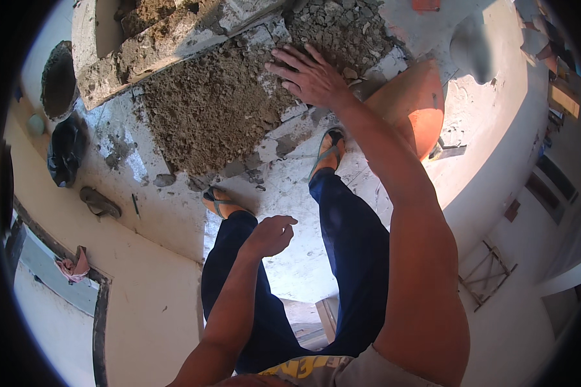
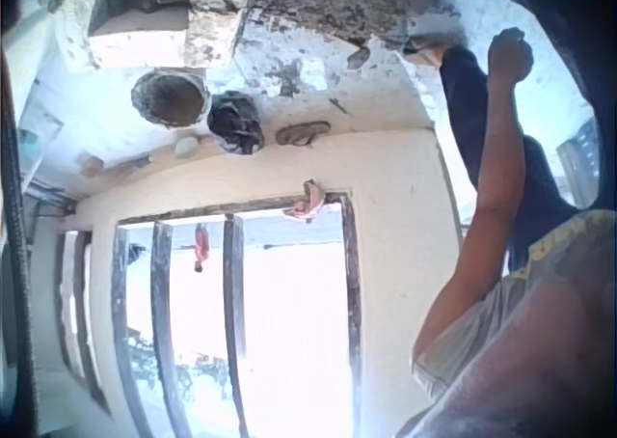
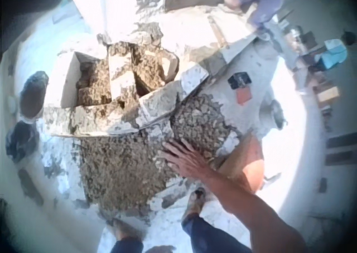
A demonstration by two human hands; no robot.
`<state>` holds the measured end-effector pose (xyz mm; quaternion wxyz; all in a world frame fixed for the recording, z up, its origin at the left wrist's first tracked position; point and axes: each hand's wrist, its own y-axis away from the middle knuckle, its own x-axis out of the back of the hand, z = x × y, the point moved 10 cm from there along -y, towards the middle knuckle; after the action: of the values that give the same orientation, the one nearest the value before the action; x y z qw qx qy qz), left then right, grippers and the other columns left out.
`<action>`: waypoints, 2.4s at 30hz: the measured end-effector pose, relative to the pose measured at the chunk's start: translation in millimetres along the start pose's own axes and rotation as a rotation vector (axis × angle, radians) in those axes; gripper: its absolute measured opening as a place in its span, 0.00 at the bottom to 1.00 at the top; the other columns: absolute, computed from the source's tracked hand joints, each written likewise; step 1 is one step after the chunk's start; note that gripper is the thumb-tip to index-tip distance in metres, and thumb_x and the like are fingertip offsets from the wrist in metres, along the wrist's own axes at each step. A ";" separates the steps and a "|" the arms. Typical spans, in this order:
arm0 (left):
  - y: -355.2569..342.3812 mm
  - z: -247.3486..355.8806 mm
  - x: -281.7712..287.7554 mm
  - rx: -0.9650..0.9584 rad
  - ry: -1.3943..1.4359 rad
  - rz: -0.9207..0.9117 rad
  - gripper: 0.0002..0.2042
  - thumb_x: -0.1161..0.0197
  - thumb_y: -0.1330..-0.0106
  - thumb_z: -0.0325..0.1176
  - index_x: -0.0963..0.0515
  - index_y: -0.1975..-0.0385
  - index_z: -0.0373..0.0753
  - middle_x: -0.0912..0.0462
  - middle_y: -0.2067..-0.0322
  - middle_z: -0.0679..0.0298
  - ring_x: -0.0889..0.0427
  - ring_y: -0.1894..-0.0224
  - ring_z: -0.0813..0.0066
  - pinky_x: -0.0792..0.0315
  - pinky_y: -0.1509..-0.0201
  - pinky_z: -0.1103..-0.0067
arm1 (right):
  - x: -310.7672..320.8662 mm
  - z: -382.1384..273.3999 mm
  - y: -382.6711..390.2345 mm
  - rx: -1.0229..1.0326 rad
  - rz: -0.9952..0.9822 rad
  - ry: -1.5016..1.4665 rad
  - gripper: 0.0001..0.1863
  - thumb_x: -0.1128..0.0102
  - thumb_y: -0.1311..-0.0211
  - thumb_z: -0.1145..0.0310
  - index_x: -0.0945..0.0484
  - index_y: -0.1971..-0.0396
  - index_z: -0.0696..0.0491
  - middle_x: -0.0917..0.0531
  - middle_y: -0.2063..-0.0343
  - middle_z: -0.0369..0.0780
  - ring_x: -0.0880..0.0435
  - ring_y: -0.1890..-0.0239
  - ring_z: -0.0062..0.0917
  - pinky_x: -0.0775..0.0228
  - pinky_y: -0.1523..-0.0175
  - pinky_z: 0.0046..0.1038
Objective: The person carries a plastic tub filled with wet sand, pours the contents onto a brick structure, and uses their hands to spread and level the mixture across the surface of the bricks.
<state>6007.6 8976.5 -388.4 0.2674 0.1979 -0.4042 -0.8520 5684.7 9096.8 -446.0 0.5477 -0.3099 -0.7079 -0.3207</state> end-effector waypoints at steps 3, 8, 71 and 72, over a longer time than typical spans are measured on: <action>-8.2 9.0 7.5 -0.021 -0.018 0.008 0.18 0.48 0.31 0.34 0.16 0.47 0.38 0.13 0.55 0.46 0.14 0.51 0.47 0.23 0.42 0.62 | 0.5 47.2 -5.9 0.021 -0.026 0.181 0.28 0.55 0.21 0.51 0.41 0.24 0.28 0.41 0.23 0.29 0.46 0.21 0.30 0.58 0.18 0.48; -11.0 -2.7 8.4 -0.001 0.018 0.052 0.17 0.46 0.30 0.36 0.16 0.47 0.39 0.13 0.55 0.46 0.14 0.53 0.48 0.22 0.44 0.64 | 45.5 107.5 -43.3 -0.324 0.134 0.053 0.30 0.48 0.27 0.59 0.35 0.28 0.50 0.38 0.26 0.48 0.42 0.24 0.45 0.52 0.22 0.50; 15.4 10.4 -28.7 0.086 -0.081 -0.303 0.17 0.47 0.40 0.32 0.16 0.58 0.29 0.14 0.53 0.44 0.14 0.48 0.49 0.23 0.44 0.58 | -71.7 -265.6 -59.2 -0.141 -0.143 -0.243 0.37 0.56 0.24 0.38 0.50 0.21 0.30 0.60 0.20 0.46 0.62 0.19 0.50 0.69 0.19 0.55; 15.7 11.0 -25.9 0.081 -0.080 -0.299 0.17 0.47 0.40 0.31 0.16 0.57 0.29 0.14 0.53 0.44 0.14 0.48 0.49 0.23 0.44 0.58 | -71.4 -267.8 -56.9 -0.144 -0.172 -0.244 0.37 0.56 0.25 0.38 0.50 0.21 0.30 0.60 0.20 0.46 0.63 0.19 0.50 0.70 0.20 0.57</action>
<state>6026.4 8990.6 -366.3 0.1131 0.2322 -0.4148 -0.8725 5809.0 8843.8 -470.0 0.4046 -0.3232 -0.7683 -0.3762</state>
